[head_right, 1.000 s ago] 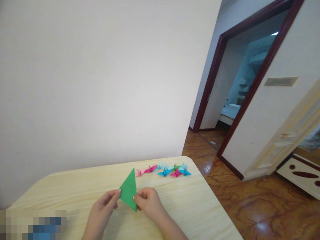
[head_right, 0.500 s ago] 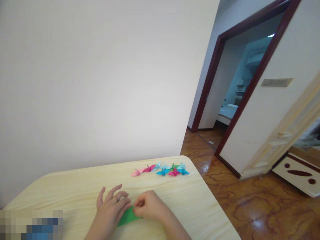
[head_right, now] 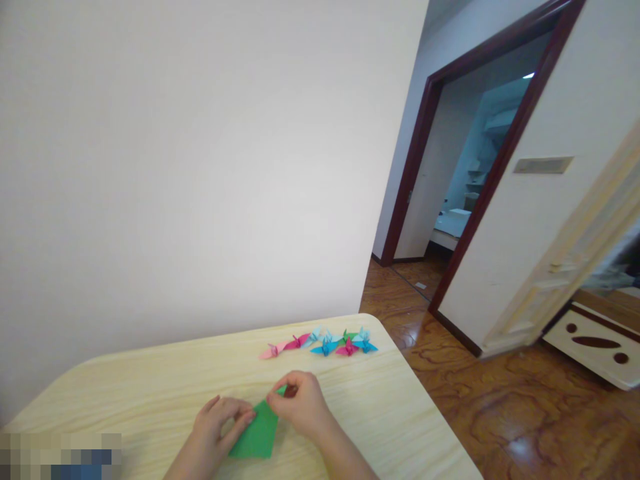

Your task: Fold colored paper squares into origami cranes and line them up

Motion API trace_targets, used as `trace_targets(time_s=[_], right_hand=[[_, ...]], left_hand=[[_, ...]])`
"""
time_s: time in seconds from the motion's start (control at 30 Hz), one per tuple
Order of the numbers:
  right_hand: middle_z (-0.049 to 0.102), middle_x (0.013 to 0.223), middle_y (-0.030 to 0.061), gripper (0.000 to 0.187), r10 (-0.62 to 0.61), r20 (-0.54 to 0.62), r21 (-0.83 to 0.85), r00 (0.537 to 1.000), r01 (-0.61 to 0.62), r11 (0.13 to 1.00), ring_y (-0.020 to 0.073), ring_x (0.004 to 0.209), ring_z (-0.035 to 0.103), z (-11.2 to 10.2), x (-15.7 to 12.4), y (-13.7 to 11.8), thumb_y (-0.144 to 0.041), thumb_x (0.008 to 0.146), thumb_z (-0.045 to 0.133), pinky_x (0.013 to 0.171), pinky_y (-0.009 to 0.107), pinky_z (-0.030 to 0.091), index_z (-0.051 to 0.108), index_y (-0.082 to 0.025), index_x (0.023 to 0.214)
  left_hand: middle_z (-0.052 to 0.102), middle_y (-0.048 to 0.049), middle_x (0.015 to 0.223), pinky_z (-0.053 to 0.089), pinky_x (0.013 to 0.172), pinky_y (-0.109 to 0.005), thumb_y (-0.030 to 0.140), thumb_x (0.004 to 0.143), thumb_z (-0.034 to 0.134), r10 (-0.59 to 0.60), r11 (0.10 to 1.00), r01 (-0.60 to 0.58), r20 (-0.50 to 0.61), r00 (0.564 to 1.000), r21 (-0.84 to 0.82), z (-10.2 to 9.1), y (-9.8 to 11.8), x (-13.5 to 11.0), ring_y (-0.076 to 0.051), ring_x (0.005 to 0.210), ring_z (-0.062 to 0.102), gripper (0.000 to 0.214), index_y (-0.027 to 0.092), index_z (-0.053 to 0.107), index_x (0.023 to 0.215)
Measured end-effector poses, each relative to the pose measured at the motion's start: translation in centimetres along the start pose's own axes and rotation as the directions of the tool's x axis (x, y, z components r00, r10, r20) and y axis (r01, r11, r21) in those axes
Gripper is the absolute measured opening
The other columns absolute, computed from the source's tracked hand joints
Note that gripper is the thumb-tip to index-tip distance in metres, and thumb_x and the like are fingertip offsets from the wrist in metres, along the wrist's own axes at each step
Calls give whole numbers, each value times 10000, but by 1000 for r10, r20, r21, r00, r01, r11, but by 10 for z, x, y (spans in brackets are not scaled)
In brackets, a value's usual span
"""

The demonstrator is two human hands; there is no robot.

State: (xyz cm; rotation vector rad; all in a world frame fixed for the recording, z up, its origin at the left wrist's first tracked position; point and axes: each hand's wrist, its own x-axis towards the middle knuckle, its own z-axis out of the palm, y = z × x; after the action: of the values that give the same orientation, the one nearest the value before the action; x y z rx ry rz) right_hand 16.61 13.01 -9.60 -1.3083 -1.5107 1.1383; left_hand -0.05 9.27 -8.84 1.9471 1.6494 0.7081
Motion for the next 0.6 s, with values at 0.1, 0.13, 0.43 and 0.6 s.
trace_targets(time_s=[0.1,0.13,0.43,0.6], right_hand=[[513,458,-37,86,29,8,88,1000,-29,996,77,437,410,2,0,0,-186,590,645,430,193,292,670,-112,626],[517,458,-36,87,33,9,105,999,-33,994,77,434,411,3,-1,0,-195,590,651,430,195,292,666,-114,616],[571,497,-6,305,40,-120,297,992,-2,955,109,483,479,-24,11,-3,-428,567,719,486,225,370,634,-135,561],[580,554,1,388,27,-116,334,993,13,943,123,532,512,-32,15,-4,-517,613,671,509,226,393,658,-137,688]], left_hand=[[712,-20,762,278,953,-498,299,756,534,11,998,-9,28,1000,-68,3,-1,0,-214,774,634,154,239,672,792],[711,-26,761,300,942,-481,307,757,526,13,996,-11,28,1000,-83,3,-2,0,-218,774,634,166,233,671,788],[679,-38,695,453,701,-298,326,742,500,54,986,-53,2,999,-161,1,-8,0,-212,715,624,202,208,627,638],[661,-43,673,466,685,-294,392,726,485,-15,965,8,-26,1000,-261,3,-6,0,-213,699,623,249,197,603,627]])
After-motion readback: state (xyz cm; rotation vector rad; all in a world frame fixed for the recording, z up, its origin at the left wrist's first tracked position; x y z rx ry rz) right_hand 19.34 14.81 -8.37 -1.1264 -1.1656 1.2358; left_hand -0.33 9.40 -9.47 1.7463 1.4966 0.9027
